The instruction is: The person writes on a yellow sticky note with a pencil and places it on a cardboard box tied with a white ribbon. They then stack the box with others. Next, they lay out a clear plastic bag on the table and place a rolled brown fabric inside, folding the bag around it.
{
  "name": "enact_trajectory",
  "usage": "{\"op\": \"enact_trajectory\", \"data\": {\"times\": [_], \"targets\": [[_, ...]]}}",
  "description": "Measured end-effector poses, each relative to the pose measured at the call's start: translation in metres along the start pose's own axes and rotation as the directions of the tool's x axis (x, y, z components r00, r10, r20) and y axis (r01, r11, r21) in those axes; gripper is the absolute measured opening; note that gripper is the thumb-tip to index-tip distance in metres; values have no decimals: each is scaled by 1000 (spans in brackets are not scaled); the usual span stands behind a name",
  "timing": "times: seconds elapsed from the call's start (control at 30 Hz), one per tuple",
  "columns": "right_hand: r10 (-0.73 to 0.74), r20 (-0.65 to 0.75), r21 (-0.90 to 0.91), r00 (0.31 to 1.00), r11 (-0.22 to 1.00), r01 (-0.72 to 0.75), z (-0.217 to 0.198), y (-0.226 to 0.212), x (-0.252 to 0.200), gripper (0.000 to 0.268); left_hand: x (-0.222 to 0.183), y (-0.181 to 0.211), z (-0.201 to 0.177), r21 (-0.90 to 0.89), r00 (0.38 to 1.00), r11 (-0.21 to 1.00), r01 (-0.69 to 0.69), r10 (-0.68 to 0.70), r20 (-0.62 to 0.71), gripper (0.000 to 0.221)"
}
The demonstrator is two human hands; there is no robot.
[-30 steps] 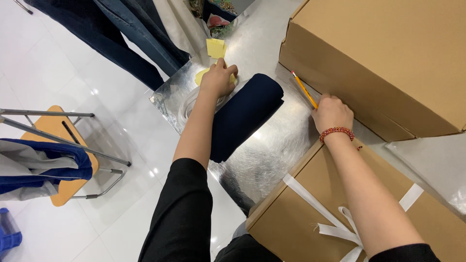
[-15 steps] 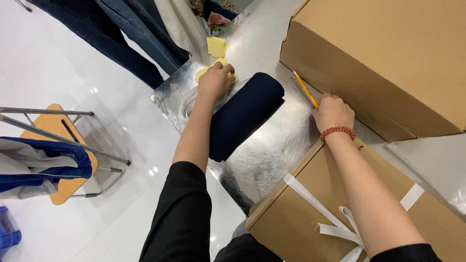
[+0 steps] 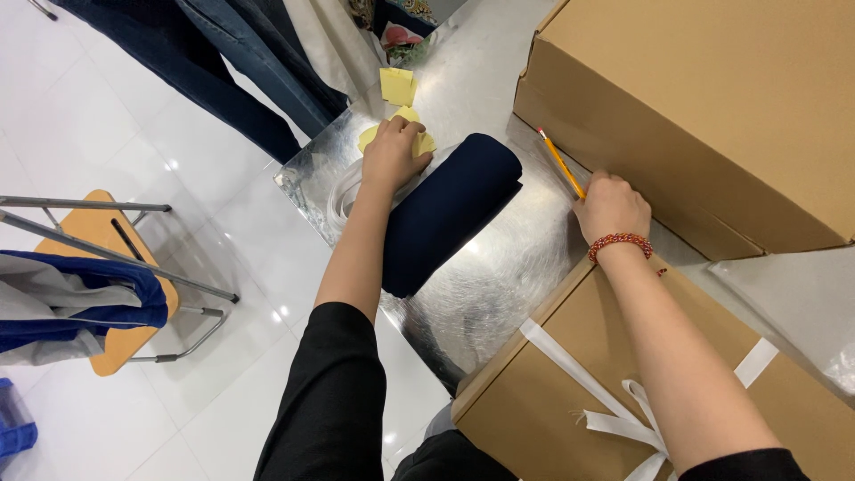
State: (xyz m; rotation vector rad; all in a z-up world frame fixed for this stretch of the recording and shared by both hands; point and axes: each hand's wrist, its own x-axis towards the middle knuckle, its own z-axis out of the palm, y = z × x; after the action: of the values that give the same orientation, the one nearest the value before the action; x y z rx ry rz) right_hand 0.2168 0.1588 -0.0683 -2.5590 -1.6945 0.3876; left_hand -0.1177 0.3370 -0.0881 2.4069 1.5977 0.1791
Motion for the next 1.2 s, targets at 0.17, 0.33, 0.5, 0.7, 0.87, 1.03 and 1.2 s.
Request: {"op": "enact_trajectory", "data": {"times": [0.17,0.33,0.5,0.7,0.87,1.03,1.2], "targets": [[0,-2,-4,1000,1000,0,-1,0,-1,14,-4,-6,4,-27,999,999,-29,28,-20,43],[4,1,-10,1000,1000,-4,-2,-1,-1,13,-9,-11,5,-54,991,991,-120,116,-70,24],[0,0,-12,1000,1000,0,3,2,2,14,-5,-19,17,-55,985,993,-106,97,-142,25],[-1,0,-8,1000,1000,1,-7,-3,-4,15,-5,-13,27,-29,927,999,28,-36,-372,11],[5,-7,-12,1000,1000,-5,2,1,-1,15,-7,-11,22,73,865,991,115,-64,-498,10],[2,-14,-6,1000,1000,-2,3,2,0,16,-4,-12,12,174,790,980,91,36,-612,29],[-7,-42,14,999,1000,8,6,5,0,14,-20,11,-29,197,624,980,-39,178,-761,19]]}}
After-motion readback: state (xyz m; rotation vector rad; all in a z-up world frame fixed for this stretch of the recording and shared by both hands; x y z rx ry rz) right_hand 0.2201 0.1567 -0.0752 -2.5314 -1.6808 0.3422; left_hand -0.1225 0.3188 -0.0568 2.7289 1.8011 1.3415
